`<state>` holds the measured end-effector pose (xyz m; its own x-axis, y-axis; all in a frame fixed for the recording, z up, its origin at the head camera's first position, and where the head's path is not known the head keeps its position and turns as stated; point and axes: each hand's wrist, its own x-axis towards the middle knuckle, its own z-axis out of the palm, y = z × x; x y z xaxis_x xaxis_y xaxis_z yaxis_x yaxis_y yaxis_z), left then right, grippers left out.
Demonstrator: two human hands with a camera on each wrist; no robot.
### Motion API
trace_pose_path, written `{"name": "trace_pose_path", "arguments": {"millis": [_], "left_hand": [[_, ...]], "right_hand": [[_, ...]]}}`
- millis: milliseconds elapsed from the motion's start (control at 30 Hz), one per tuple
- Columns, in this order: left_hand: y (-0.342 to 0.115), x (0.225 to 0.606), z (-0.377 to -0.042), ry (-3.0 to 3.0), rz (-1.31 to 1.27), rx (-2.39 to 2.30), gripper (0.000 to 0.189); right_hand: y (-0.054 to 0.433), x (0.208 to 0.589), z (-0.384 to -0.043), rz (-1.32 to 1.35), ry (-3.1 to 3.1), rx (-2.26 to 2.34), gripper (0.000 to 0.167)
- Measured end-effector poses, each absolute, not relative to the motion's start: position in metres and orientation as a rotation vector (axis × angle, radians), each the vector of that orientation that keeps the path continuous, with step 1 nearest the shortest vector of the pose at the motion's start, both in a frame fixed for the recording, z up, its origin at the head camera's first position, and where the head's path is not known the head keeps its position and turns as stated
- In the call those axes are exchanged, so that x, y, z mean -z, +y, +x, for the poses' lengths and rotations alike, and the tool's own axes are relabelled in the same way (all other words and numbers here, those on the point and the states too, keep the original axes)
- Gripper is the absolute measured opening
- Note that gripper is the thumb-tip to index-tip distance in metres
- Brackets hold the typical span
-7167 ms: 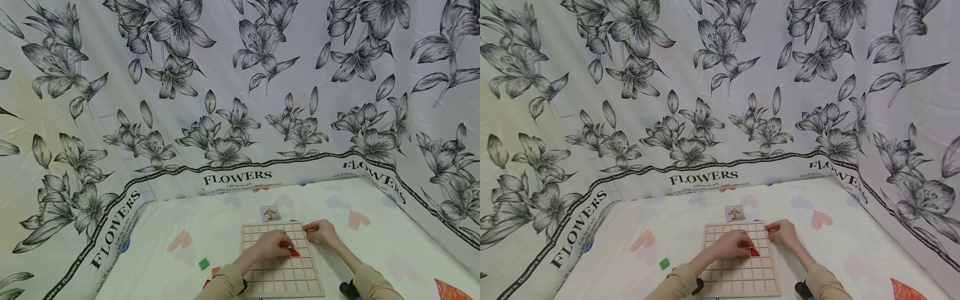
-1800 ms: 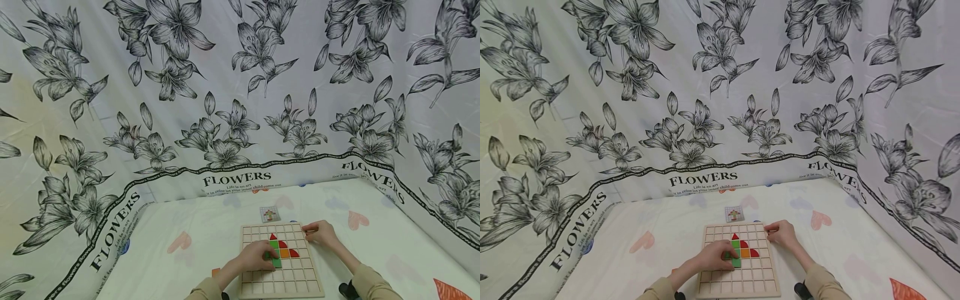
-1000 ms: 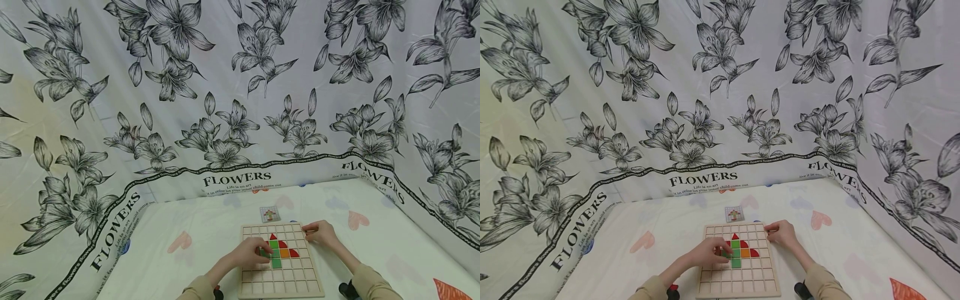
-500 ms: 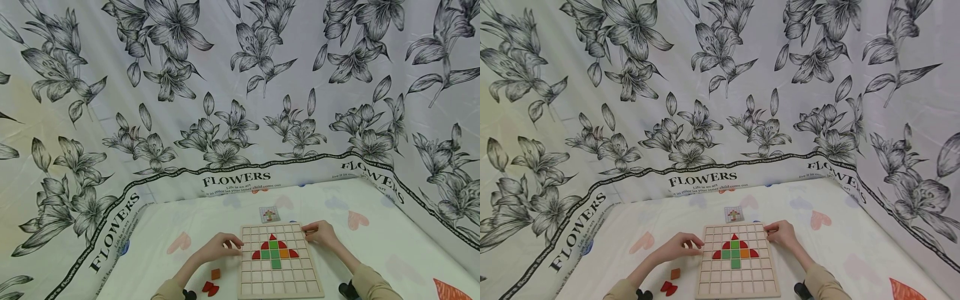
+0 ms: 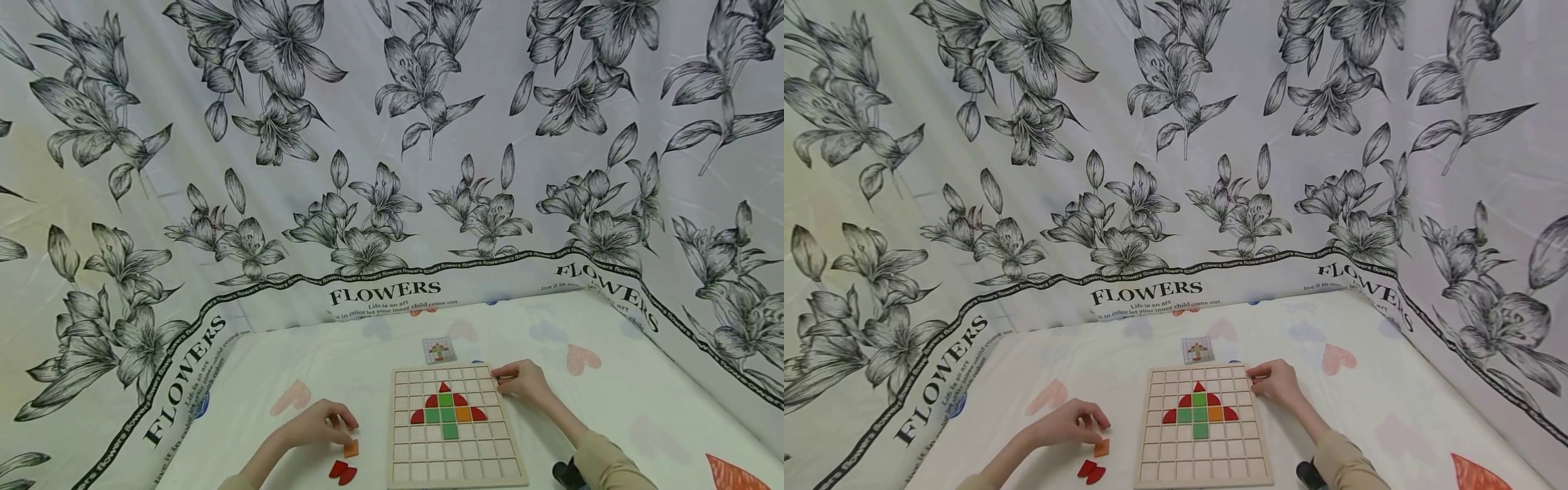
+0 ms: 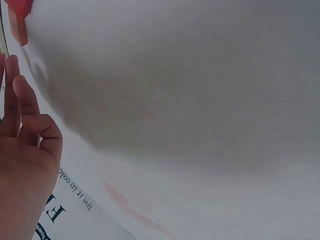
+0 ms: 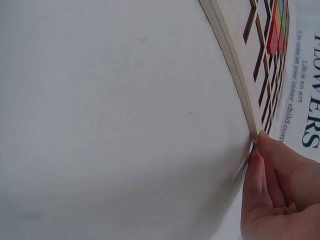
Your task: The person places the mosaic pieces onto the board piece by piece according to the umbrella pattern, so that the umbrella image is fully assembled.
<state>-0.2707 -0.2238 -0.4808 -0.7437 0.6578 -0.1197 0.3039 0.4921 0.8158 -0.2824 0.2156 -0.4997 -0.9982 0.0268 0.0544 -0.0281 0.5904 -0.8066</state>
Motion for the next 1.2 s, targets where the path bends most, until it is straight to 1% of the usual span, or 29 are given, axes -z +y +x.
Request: {"name": "trace_pose_path", "arguments": {"millis": [367,500,567,667,800,1067,1200], "left_hand": [[-0.219,0.485,-0.261,2.349,0.806,-1.067,0.021],[-0.219,0.487,-0.261,2.386,0.804,-1.050,0.020],[-0.220,0.490,-0.263,2.416,0.844,-1.051,0.021],[-0.223,0.494,-0.265,2.473,0.903,-1.054,0.024],[-0.230,0.497,-0.267,2.520,0.906,-1.060,0.026],[-0.236,0.501,-0.268,2.523,0.941,-1.101,0.021],[-0.236,0.501,-0.268,2.521,0.903,-1.115,0.021]], "right_hand": [[0.216,0.498,-0.282,0.012,-2.746,-1.391,0.028],[0.216,0.499,-0.282,0.008,-2.748,-1.387,0.028],[0.216,0.499,-0.282,0.003,-2.744,-1.392,0.028],[0.216,0.499,-0.282,0.040,-2.746,-1.385,0.028],[0.216,0.498,-0.281,0.065,-2.753,-1.377,0.029],[0.215,0.498,-0.281,0.037,-2.749,-1.355,0.028],[0.215,0.498,-0.281,0.024,-2.749,-1.348,0.028]]}}
